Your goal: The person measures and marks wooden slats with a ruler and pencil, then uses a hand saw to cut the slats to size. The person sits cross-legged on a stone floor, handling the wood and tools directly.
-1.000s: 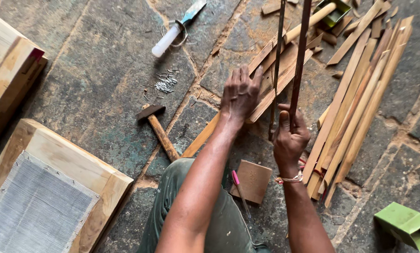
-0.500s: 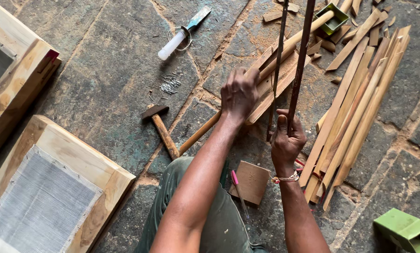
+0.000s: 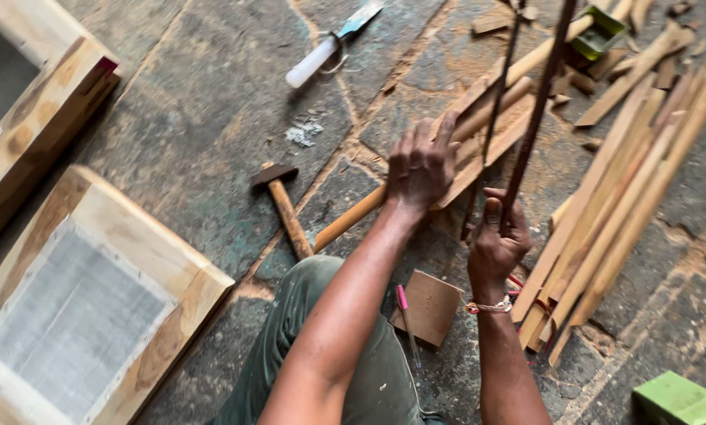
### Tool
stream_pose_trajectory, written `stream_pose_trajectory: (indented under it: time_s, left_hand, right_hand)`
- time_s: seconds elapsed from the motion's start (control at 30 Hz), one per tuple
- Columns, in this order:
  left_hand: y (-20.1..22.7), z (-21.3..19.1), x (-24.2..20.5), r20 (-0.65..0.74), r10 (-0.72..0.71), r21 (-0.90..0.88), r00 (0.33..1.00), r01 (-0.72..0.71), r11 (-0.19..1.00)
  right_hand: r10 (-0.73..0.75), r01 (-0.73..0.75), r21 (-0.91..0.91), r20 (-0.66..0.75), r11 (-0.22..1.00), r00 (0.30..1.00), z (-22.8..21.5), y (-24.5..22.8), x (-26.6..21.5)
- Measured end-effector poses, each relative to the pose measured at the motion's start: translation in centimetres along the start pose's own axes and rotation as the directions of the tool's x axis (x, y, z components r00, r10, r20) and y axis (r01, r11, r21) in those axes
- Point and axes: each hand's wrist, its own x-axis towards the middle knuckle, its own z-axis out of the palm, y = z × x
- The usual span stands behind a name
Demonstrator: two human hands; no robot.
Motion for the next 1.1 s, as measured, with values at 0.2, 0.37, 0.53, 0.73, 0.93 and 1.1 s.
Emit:
stream_pose_trajectory:
  time_s: [0.2,0.37,0.53,0.73,0.93,1.1]
  left_hand:
    - [0.2,1.0,-0.4,-0.017,-0.104,0.007,0.994,0.104,0.995]
    - [0.1,2.0,-0.4,0.000,-0.144,-0.034,0.990,0.144,0.989]
    - [0.7,-0.3,-0.7,-0.125,-0.268,-0.025,0.955,0.267,0.963]
    - [0.4,-5.4,-3.3,0.215,-0.564,-0.050,0.797,0.586,0.809]
    - [-0.3,-5.4,-4.9,0.097,-0.483,-0.031,0.870,0.488,0.872]
    - [-0.4,-4.2,-5.4,-0.158,-0.316,0.054,0.936,0.327,0.943]
  right_hand:
    - [0.009,-0.010,0.057,0.008,0.998,1.000,0.4,-0.1,-0.2]
    - [-0.043,0.043,0.048,0.005,0.998,0.999,0.2,0.3,-0.4]
    - [-0.079,0.078,-0.025,-0.004,0.997,0.997,0.3,0.6,-0.2]
    - [-0.079,0.079,-0.036,-0.010,0.996,0.997,0.0,0.8,-0.3]
    - [-0.065,0.065,-0.011,-0.005,0.998,0.998,0.1,0.8,-0.2]
    - [-0.078,0.078,-0.022,-0.010,0.997,0.997,0.1,0.7,-0.2]
